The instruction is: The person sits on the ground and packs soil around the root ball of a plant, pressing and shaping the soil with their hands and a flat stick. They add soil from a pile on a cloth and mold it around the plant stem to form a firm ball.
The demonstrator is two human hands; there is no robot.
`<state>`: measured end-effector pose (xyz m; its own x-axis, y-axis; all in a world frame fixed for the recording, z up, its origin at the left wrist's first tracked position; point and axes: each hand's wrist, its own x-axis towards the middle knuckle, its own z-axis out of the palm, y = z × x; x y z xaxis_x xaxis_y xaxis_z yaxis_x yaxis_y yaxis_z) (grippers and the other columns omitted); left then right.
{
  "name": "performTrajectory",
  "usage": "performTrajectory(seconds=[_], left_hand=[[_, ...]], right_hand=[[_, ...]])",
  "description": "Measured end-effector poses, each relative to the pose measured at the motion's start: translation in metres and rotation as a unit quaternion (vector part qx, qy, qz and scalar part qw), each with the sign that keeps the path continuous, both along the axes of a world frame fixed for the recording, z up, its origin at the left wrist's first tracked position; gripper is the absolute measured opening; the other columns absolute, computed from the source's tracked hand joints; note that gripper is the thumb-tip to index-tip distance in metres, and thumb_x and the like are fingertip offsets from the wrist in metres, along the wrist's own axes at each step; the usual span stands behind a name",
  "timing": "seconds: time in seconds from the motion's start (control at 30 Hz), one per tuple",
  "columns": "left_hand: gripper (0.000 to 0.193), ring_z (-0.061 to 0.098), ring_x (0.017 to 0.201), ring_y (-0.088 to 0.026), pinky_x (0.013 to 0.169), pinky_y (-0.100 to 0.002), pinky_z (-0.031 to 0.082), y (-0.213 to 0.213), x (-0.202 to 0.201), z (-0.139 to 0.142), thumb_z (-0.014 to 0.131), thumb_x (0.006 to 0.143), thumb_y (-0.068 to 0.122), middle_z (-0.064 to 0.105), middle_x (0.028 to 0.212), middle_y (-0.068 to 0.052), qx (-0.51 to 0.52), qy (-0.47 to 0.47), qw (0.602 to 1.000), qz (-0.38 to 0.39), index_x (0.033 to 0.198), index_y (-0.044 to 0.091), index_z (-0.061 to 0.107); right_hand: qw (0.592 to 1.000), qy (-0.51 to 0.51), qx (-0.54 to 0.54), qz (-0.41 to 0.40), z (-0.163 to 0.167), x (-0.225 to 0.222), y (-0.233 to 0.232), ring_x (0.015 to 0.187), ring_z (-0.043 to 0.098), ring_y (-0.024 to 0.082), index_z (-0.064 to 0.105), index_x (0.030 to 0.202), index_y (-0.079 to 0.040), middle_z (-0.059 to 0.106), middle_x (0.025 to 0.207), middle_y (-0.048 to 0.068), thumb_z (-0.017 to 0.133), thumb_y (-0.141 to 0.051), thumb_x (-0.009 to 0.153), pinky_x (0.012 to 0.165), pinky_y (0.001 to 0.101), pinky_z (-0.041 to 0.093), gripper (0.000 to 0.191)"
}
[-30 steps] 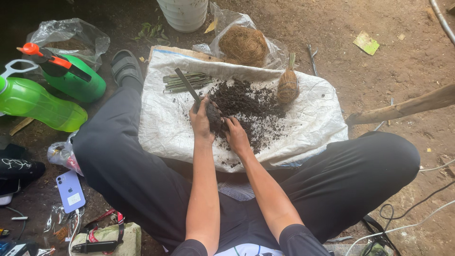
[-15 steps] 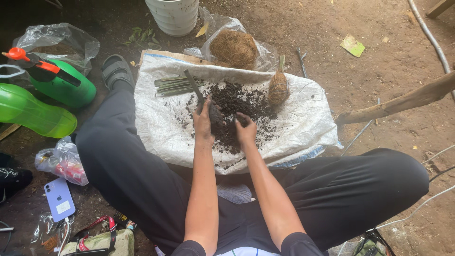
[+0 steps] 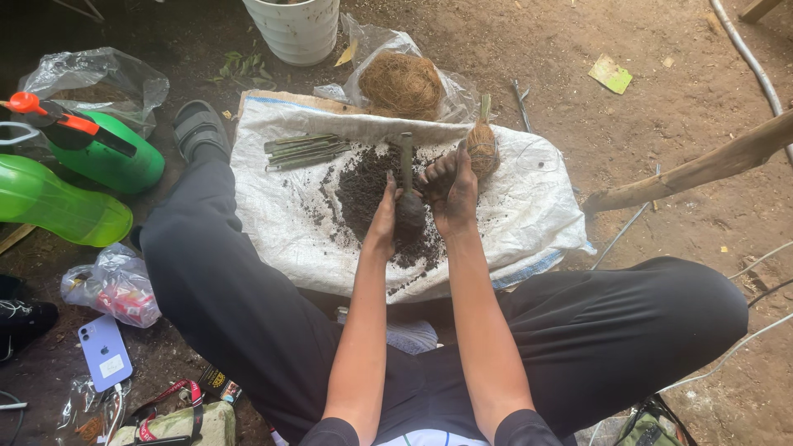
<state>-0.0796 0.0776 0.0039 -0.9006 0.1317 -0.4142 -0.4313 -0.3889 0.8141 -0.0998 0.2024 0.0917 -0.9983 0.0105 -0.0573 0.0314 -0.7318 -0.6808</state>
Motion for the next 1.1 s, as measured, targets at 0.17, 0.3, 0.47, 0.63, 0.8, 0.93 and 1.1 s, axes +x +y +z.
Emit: performTrajectory(seconds=[0.17, 0.3, 0.47, 0.63, 0.8, 0.93, 1.1], left_hand=[[0.088, 0.066, 0.083, -0.02, 0.075, -0.04, 0.057, 0.006, 0.001, -0.006, 0.036, 0.089, 0.085, 0.067, 0.091, -0.007, 0.058, 0.038, 0.997, -0.038, 0.114, 0.006, 0.065], [0.091, 0.068, 0.09, -0.017, 0.076, -0.039, 0.06, 0.007, 0.0, -0.009, 0.036, 0.084, 0.084, 0.069, 0.099, -0.005, 0.076, 0.015, 0.996, -0.035, 0.123, 0.006, 0.061], [0.097, 0.067, 0.097, -0.019, 0.086, -0.039, 0.055, 0.008, -0.001, -0.01, 0.035, 0.088, 0.086, 0.07, 0.108, -0.007, 0.06, 0.033, 0.997, -0.046, 0.132, 0.004, 0.061], [0.098, 0.067, 0.115, -0.019, 0.1, -0.041, 0.053, 0.009, -0.002, -0.01, 0.037, 0.084, 0.085, 0.07, 0.123, -0.005, 0.069, 0.017, 0.996, -0.049, 0.141, 0.007, 0.053], [0.101, 0.071, 0.11, -0.024, 0.096, -0.046, 0.059, 0.01, -0.002, -0.011, 0.033, 0.083, 0.087, 0.07, 0.115, -0.013, 0.061, 0.007, 0.998, -0.035, 0.141, 0.006, 0.051], [0.104, 0.067, 0.107, -0.029, 0.096, -0.051, 0.058, 0.006, 0.001, -0.007, 0.037, 0.084, 0.088, 0.067, 0.114, -0.014, 0.089, 0.037, 0.995, -0.032, 0.142, 0.003, 0.053], [0.101, 0.065, 0.12, -0.022, 0.099, -0.049, 0.055, 0.002, 0.001, 0.004, 0.037, 0.078, 0.089, 0.068, 0.124, -0.007, 0.085, 0.009, 0.996, -0.023, 0.139, 0.011, 0.054]], right_hand=[[0.994, 0.015, 0.088, -0.056, 0.004, 0.002, -0.002, 0.061, 0.042, 0.01, 0.045, 0.075, -0.016, 0.037, 0.067, -0.005, 0.062, -0.052, 0.101, 0.059, 0.0316, 0.044, 0.048], [0.984, 0.038, 0.158, -0.075, 0.004, 0.003, -0.006, 0.061, 0.05, 0.008, 0.06, 0.092, -0.012, 0.051, 0.072, -0.005, 0.068, -0.049, 0.094, 0.056, 0.0284, 0.044, 0.038], [0.974, 0.043, 0.208, -0.082, 0.005, 0.006, -0.008, 0.057, 0.055, 0.009, 0.063, 0.094, -0.008, 0.056, 0.069, -0.003, 0.063, -0.053, 0.095, 0.053, 0.0273, 0.046, 0.045], [0.989, 0.029, 0.13, -0.069, 0.002, 0.006, -0.011, 0.046, 0.046, 0.009, 0.056, 0.083, -0.008, 0.039, 0.053, -0.004, 0.05, -0.059, 0.102, 0.047, 0.028, 0.044, 0.055], [0.98, 0.097, 0.17, -0.019, 0.002, 0.008, -0.016, 0.056, 0.044, 0.008, 0.058, 0.108, -0.007, 0.04, 0.063, -0.004, 0.053, -0.048, 0.106, 0.051, 0.0289, 0.04, 0.041], [0.972, 0.107, 0.212, 0.001, 0.008, 0.014, -0.021, 0.058, 0.045, 0.009, 0.059, 0.114, -0.006, 0.043, 0.066, -0.002, 0.055, -0.043, 0.106, 0.051, 0.0299, 0.04, 0.038], [0.982, 0.092, 0.165, 0.023, 0.014, 0.015, -0.026, 0.054, 0.043, 0.008, 0.06, 0.106, -0.001, 0.04, 0.063, -0.003, 0.049, -0.044, 0.109, 0.051, 0.028, 0.042, 0.045]])
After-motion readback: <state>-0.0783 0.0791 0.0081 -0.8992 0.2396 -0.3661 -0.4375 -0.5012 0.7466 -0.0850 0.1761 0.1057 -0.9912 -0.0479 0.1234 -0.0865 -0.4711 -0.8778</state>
